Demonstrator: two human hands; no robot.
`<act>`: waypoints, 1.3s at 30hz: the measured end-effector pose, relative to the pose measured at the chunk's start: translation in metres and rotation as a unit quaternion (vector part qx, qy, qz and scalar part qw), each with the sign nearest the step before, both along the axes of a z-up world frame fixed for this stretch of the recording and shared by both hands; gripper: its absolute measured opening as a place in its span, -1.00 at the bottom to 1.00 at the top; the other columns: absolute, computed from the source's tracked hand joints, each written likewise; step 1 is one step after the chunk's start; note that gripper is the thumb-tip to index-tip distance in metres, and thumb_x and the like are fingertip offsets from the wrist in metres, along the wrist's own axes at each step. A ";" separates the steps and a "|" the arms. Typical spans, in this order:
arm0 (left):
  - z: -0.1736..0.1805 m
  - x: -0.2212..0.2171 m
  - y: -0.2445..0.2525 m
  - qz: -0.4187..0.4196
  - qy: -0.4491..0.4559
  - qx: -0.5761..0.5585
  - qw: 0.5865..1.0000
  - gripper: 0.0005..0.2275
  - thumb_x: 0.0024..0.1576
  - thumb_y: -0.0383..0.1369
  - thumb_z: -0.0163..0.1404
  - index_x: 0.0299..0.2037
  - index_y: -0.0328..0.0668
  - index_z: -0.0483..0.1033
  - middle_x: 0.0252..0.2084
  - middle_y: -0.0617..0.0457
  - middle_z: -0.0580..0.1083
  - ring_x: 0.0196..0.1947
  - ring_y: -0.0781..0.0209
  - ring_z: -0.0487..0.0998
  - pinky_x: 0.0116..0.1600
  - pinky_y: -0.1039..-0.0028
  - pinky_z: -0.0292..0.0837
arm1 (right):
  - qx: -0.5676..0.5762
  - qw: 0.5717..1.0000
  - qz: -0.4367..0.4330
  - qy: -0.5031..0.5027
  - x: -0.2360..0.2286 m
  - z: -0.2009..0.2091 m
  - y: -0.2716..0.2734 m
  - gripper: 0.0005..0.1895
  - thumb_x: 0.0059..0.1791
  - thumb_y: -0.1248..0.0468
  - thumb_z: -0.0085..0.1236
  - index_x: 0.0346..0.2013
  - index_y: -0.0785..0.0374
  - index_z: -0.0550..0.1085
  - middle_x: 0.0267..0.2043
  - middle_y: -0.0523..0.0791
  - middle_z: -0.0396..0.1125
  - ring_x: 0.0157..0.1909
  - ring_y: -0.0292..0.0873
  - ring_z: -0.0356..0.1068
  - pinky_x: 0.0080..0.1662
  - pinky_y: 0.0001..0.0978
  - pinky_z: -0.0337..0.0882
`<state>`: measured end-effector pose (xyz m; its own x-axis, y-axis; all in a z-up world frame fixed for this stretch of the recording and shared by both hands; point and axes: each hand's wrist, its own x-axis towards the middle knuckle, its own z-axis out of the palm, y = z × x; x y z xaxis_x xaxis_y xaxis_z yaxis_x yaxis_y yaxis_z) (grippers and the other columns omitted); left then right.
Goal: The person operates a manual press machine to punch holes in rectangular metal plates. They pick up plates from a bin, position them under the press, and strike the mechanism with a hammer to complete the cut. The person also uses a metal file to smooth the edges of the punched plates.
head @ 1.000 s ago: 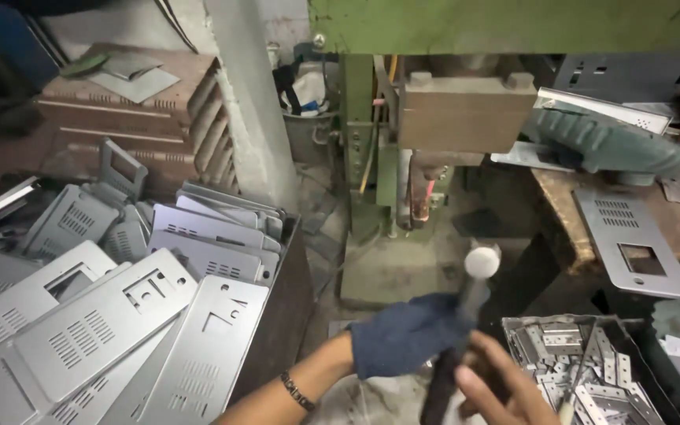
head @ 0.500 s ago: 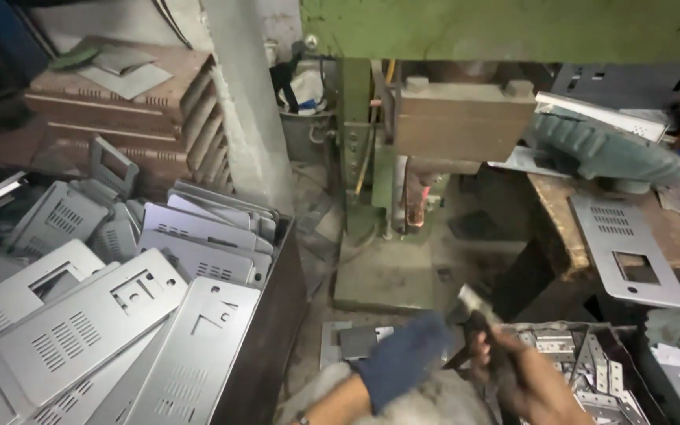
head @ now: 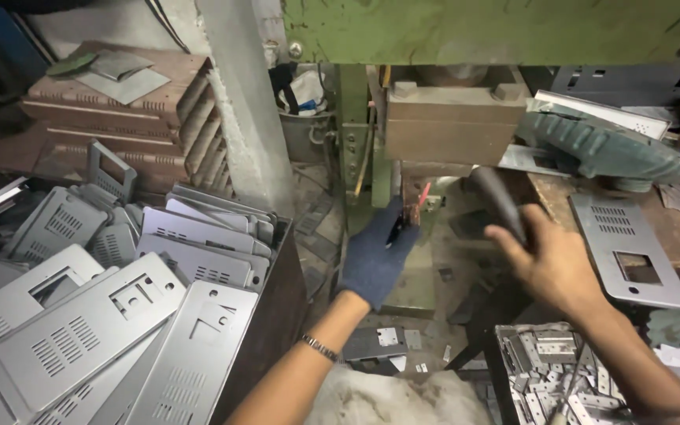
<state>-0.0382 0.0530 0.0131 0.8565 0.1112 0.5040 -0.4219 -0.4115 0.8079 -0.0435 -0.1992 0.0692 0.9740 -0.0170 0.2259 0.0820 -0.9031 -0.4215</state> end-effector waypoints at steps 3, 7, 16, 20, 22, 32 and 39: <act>0.004 0.004 -0.009 0.025 -0.023 0.053 0.998 -0.70 0.26 -0.16 0.02 0.13 -0.02 0.53 -0.05 -0.09 0.58 -0.13 -0.12 0.62 -0.09 0.22 0.53 | -0.036 0.996 0.074 -0.039 0.005 -0.008 -0.007 -0.36 -0.08 -0.16 0.23 0.10 0.21 0.46 -0.39 0.15 0.46 -0.31 0.21 0.50 -0.20 0.02 0.46; 0.006 0.005 -0.010 0.038 -0.040 0.042 0.998 -0.71 0.24 -0.16 0.01 0.08 -0.05 0.55 0.00 -0.11 0.56 -0.09 -0.17 0.60 -0.07 0.19 0.53 | 0.010 0.999 0.021 -0.031 0.017 0.019 -0.020 -0.35 -0.08 -0.15 0.26 0.12 0.22 0.46 -0.36 0.15 0.46 -0.31 0.19 0.52 -0.22 -0.01 0.49; -0.016 0.019 -0.013 0.021 -0.038 0.046 0.998 -0.68 0.20 -0.18 0.05 0.06 -0.17 0.53 0.10 -0.15 0.52 0.05 -0.14 0.57 0.04 0.24 0.52 | 0.001 0.974 0.144 -0.174 0.036 0.019 -0.029 -0.45 -0.02 -0.10 0.28 0.00 0.30 0.51 -0.16 0.11 0.48 -0.15 0.04 0.47 -0.12 -0.03 0.48; -0.012 0.015 -0.011 0.012 -0.029 0.028 0.999 -0.65 0.18 -0.17 0.05 0.09 -0.16 0.52 0.15 -0.13 0.51 0.10 -0.07 0.56 0.11 0.29 0.50 | -0.034 0.996 0.081 -0.011 0.041 0.045 -0.018 -0.45 -0.06 -0.13 0.26 0.02 0.19 0.52 -0.22 0.07 0.51 -0.22 0.03 0.51 -0.12 -0.02 0.49; -0.010 0.018 -0.011 0.011 -0.008 0.022 1.000 -0.62 0.17 -0.16 0.05 0.13 -0.14 0.50 0.15 -0.12 0.51 0.10 -0.04 0.57 0.12 0.30 0.49 | 0.045 0.996 0.060 -0.049 0.049 0.058 -0.016 -0.40 -0.07 -0.11 0.24 0.10 0.22 0.50 -0.22 0.10 0.52 -0.26 0.07 0.53 -0.13 -0.01 0.50; -0.016 0.020 -0.006 0.000 -0.009 0.008 1.000 -0.62 0.17 -0.15 0.07 0.12 -0.18 0.55 0.11 -0.13 0.53 0.10 -0.04 0.58 0.11 0.28 0.50 | -0.074 0.994 0.079 -0.003 0.060 0.063 -0.017 -0.46 -0.01 -0.11 0.24 0.14 0.11 0.51 -0.34 0.05 0.53 -0.37 0.00 0.53 -0.22 -0.14 0.57; -0.019 0.034 -0.003 0.016 -0.014 0.043 0.999 -0.63 0.17 -0.12 0.08 0.09 -0.14 0.56 0.09 -0.12 0.54 0.03 -0.09 0.58 0.05 0.25 0.50 | -0.113 0.960 0.239 -0.089 0.057 0.046 -0.031 -0.43 -0.16 -0.17 0.29 -0.01 0.08 0.55 -0.40 -0.05 0.53 -0.45 -0.08 0.57 -0.26 -0.20 0.57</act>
<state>-0.0042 0.0498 -0.0054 0.8381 0.0944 0.5373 -0.4296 -0.4928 0.7567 0.0138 -0.2301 0.1147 0.8037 0.4916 0.3354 0.5626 -0.8112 -0.1591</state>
